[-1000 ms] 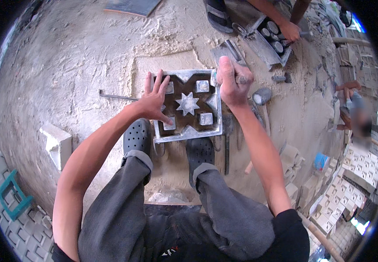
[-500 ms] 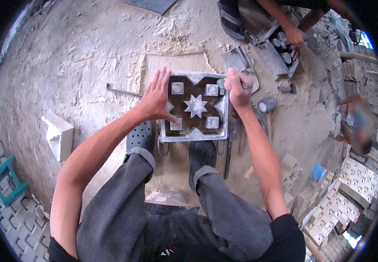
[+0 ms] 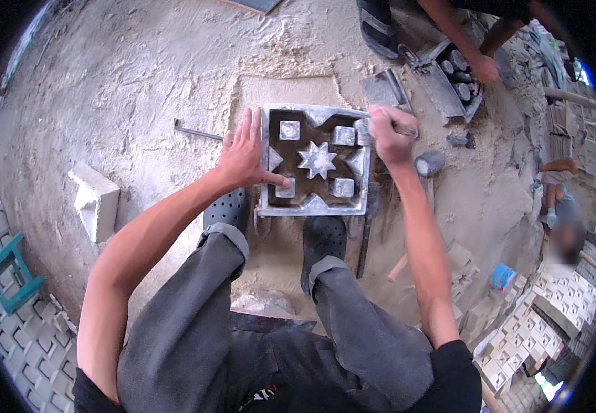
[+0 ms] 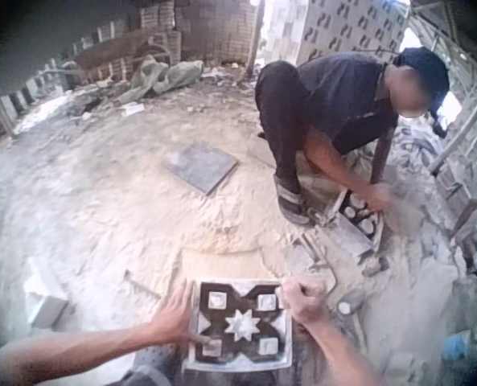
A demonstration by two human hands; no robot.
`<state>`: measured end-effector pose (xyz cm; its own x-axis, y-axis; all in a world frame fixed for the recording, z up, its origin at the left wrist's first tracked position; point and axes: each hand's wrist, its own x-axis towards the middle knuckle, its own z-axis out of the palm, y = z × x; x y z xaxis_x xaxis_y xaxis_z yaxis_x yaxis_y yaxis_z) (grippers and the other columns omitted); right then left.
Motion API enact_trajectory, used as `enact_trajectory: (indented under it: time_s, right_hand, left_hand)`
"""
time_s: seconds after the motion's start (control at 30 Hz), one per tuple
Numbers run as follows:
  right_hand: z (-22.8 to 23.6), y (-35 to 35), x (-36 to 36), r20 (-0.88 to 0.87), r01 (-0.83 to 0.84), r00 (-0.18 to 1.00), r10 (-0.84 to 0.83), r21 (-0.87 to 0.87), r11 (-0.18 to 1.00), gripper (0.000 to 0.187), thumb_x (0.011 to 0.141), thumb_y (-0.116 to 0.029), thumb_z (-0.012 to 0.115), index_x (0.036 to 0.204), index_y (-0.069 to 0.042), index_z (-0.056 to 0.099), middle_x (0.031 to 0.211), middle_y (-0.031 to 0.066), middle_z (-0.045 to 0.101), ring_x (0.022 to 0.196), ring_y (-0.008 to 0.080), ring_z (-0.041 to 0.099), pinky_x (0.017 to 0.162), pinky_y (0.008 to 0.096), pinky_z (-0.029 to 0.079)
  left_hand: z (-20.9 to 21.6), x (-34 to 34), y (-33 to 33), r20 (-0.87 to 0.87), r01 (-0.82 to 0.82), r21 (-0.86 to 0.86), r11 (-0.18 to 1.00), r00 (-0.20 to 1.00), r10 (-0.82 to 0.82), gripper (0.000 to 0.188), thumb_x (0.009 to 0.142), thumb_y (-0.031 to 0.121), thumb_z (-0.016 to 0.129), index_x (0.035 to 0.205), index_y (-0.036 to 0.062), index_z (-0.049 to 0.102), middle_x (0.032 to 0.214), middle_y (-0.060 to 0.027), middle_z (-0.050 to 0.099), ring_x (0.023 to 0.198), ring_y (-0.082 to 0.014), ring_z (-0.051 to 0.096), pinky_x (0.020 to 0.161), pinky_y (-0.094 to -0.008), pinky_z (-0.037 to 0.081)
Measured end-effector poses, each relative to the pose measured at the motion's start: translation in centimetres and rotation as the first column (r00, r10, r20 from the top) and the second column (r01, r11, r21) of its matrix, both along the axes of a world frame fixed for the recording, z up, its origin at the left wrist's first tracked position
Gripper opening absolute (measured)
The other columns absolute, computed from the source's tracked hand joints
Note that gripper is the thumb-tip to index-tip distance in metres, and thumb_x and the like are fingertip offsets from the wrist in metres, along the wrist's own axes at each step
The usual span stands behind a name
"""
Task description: The person works on a star-shaped tile mold by hand, using a small scraper tool to smooth the interior surfaces and edges of the mold while clearing away excess debris.
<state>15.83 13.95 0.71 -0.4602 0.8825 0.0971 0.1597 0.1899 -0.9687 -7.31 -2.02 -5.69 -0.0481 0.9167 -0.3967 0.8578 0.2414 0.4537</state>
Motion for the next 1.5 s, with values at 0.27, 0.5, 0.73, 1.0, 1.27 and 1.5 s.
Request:
enact_trajectory:
  time_s: [0.27,0.5,0.73,1.0,1.27,1.5]
  right_hand:
    - [-3.5,1.4,1.2,0.086,-0.017,0.996,-0.007,0.281,0.959,0.036,0.089,-0.012,0.059,0.060,0.000,0.040,0.055,-0.0016,0.036,0.052,0.0047,0.033,0.046,0.0288,0.026]
    - [-0.1,0.3,0.3,-0.038,-0.055,0.998,0.053,-0.054,0.997,0.035,0.089,-0.008,0.058,0.059,0.000,0.041,0.054,-0.0041,0.038,0.053,0.0035,0.035,0.047,0.0269,0.027]
    - [-2.1,1.1,0.3,0.068,-0.017,0.998,0.012,0.066,0.998,0.031,0.088,-0.004,0.058,0.060,-0.003,0.045,0.056,-0.0049,0.042,0.055,0.0036,0.038,0.048,0.0255,0.029]
    - [7.6,-1.5,-3.0,-0.342,0.125,0.925,-0.168,-0.143,0.982,0.038,0.095,-0.005,0.046,0.061,-0.012,0.031,0.052,-0.0051,0.027,0.043,0.0069,0.023,0.044,0.0270,0.021]
    - [-2.7,-3.1,-4.4,-0.056,0.138,0.989,-0.138,-0.008,0.990,0.031,0.092,-0.012,0.057,0.063,-0.005,0.049,0.060,-0.0015,0.050,0.055,0.0063,0.043,0.050,0.0250,0.035]
    - [-2.4,-1.9,-4.1,-0.362,0.042,0.918,-0.160,-0.312,0.949,0.038,0.093,-0.012,0.053,0.057,-0.010,0.041,0.053,-0.0033,0.037,0.050,0.0076,0.033,0.050,0.0274,0.029]
  left_hand:
    - [0.4,0.3,0.5,-0.015,0.037,-0.027,0.999,0.999,-0.038,0.159,0.042,0.083,0.073,0.149,-0.0019,-0.010,0.155,-0.0311,0.005,0.144,-0.0419,0.015,0.114,-0.0580,0.017]
    - [0.1,-0.1,-0.6,-0.041,0.026,-0.010,1.000,0.999,-0.026,0.157,0.043,0.082,0.073,0.151,0.0017,-0.009,0.154,-0.0314,0.005,0.143,-0.0430,0.017,0.114,-0.0586,0.017]
    - [0.7,0.3,0.3,-0.075,0.114,0.001,0.993,0.991,-0.114,0.153,0.044,0.082,0.073,0.153,0.0111,-0.007,0.154,-0.0308,0.009,0.144,-0.0420,0.017,0.112,-0.0615,0.018]
    - [0.7,-0.5,0.6,-0.061,0.105,-0.048,0.993,0.992,-0.107,0.152,0.044,0.081,0.073,0.152,0.0134,-0.010,0.154,-0.0303,0.014,0.142,-0.0443,0.021,0.112,-0.0616,0.019]
    - [0.5,-0.2,0.8,-0.052,0.089,-0.091,0.992,0.994,-0.094,0.152,0.045,0.081,0.073,0.152,0.0152,-0.013,0.154,-0.0289,0.016,0.142,-0.0430,0.023,0.112,-0.0610,0.019]
    - [1.2,-0.7,0.6,-0.019,0.071,-0.114,0.991,0.997,-0.074,0.153,0.045,0.080,0.075,0.152,0.0150,-0.014,0.153,-0.0295,0.020,0.139,-0.0441,0.027,0.112,-0.0608,0.021]
